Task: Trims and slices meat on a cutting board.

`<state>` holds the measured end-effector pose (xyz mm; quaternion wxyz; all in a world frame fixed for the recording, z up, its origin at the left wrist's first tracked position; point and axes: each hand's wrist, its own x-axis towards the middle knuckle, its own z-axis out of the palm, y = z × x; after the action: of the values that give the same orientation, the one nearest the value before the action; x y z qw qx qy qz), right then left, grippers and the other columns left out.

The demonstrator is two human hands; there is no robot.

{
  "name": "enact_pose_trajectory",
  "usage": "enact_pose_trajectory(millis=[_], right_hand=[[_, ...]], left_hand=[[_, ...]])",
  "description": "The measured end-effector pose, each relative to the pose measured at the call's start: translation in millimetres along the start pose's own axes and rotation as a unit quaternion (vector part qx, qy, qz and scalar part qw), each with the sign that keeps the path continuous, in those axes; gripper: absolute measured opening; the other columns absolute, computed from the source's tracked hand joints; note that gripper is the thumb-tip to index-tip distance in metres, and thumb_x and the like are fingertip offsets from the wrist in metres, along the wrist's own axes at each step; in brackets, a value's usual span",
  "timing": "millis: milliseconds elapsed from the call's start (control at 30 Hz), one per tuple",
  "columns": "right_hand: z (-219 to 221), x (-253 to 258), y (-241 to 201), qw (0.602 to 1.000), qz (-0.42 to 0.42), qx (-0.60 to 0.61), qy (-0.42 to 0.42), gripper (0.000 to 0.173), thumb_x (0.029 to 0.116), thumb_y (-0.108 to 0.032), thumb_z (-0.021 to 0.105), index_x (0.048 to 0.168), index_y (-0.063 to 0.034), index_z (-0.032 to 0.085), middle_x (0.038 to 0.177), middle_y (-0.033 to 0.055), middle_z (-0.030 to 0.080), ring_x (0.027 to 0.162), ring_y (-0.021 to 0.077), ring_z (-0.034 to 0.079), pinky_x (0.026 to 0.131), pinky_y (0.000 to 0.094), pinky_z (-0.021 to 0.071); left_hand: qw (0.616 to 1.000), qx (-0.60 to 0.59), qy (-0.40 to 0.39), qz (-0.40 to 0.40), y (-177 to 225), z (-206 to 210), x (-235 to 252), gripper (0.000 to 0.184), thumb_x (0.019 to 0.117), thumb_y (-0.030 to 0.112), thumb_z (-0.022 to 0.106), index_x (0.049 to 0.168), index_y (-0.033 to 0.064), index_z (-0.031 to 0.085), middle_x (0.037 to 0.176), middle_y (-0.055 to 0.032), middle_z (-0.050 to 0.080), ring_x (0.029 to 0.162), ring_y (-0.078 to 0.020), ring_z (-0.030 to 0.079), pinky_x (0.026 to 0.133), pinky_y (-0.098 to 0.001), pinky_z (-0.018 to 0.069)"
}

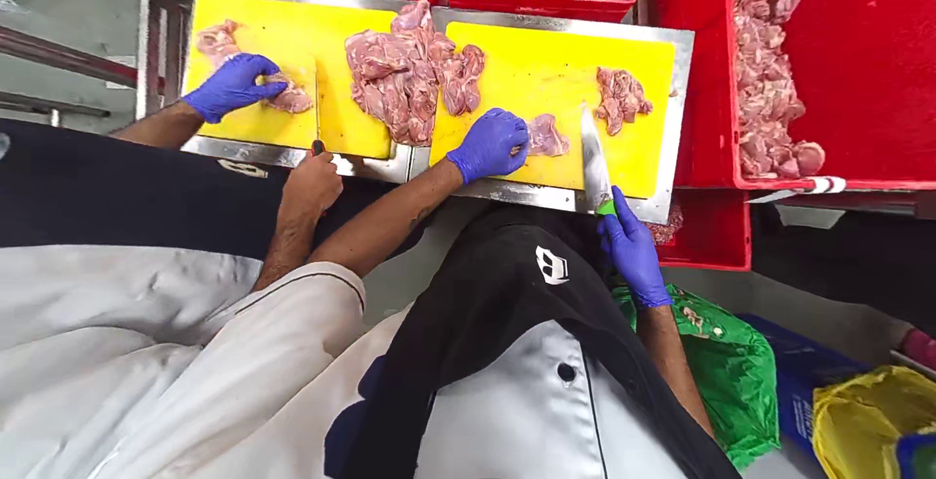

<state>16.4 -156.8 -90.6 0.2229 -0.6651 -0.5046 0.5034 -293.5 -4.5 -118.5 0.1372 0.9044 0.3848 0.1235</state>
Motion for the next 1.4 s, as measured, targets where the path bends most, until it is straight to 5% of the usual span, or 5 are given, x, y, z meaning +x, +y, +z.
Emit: enact_pose_trajectory(millis=[200, 600, 833, 1067, 1400], right_hand=[[13.3, 10.7, -59.0, 0.963, -0.085, -0.255, -0.001, 0.052, 0.1086, -0.026, 0.036, 0.161, -0.0202, 0.037, 0.092, 0.0136, 0.072, 0.076, 0.0281, 0.068, 0.075, 0.0517, 0.0555], [-26.7, -48.9, -7.2, 0.951, -0.06, -0.303, -0.025, 0.051, 0.1077, -0.024, 0.04, 0.159, -0.0246, 0.041, 0.099, 0.0177, 0.073, 0.082, 0.0345, 0.071, 0.075, 0.0593, 0.056], [-59.8, -14.5, -41.5, 0.943, -0.091, -0.302, 0.106, 0.052, 0.1084, -0.026, 0.039, 0.16, -0.0236, 0.039, 0.092, 0.0186, 0.071, 0.075, 0.0324, 0.067, 0.073, 0.0558, 0.054], [-10.9, -6.5, -23.6, 0.961, -0.068, -0.267, -0.04, 0.051, 0.1088, -0.032, 0.037, 0.16, -0.0297, 0.038, 0.092, 0.0136, 0.072, 0.077, 0.0297, 0.068, 0.074, 0.0555, 0.0548], [-61.4, 13.7, -35.3, 0.966, -0.069, -0.237, 0.081, 0.049, 0.1092, -0.033, 0.04, 0.158, -0.0268, 0.043, 0.094, 0.0137, 0.072, 0.077, 0.0259, 0.068, 0.074, 0.0522, 0.056]], left_hand=[[0.997, -0.064, 0.04, -0.012, 19.7, 11.9, 32.1, 0.02, 0.0965, 0.02, 0.062, 0.106, 0.0109, 0.077, 0.112, -0.009, 0.073, 0.112, -0.0286, 0.067, 0.098, -0.0483, 0.0526], [0.996, -0.072, 0.005, -0.053, 5.4, 5.6, 63.0, 0.024, 0.0952, 0.03, 0.061, 0.108, 0.0182, 0.077, 0.112, -0.0034, 0.075, 0.112, -0.0242, 0.067, 0.103, -0.0506, 0.0476], [0.942, 0.073, -0.284, 0.162, -0.8, -24.3, 95.8, 0.024, 0.0858, 0.028, 0.08, 0.105, 0.0134, 0.075, 0.102, -0.0114, 0.073, 0.116, -0.0381, 0.062, 0.119, -0.0689, 0.0248], [0.94, 0.014, -0.314, 0.135, -20.8, -35.1, 82.3, 0.031, 0.0993, 0.036, 0.065, 0.108, 0.0073, 0.072, 0.103, -0.017, 0.072, 0.107, -0.0393, 0.066, 0.097, -0.0616, 0.0463], [0.939, -0.279, -0.195, 0.055, -13.6, -101.6, 87.3, 0.029, 0.1015, 0.03, 0.062, 0.093, 0.0035, 0.069, 0.077, -0.0059, 0.066, 0.071, -0.0157, 0.063, 0.07, -0.0396, 0.0545]])
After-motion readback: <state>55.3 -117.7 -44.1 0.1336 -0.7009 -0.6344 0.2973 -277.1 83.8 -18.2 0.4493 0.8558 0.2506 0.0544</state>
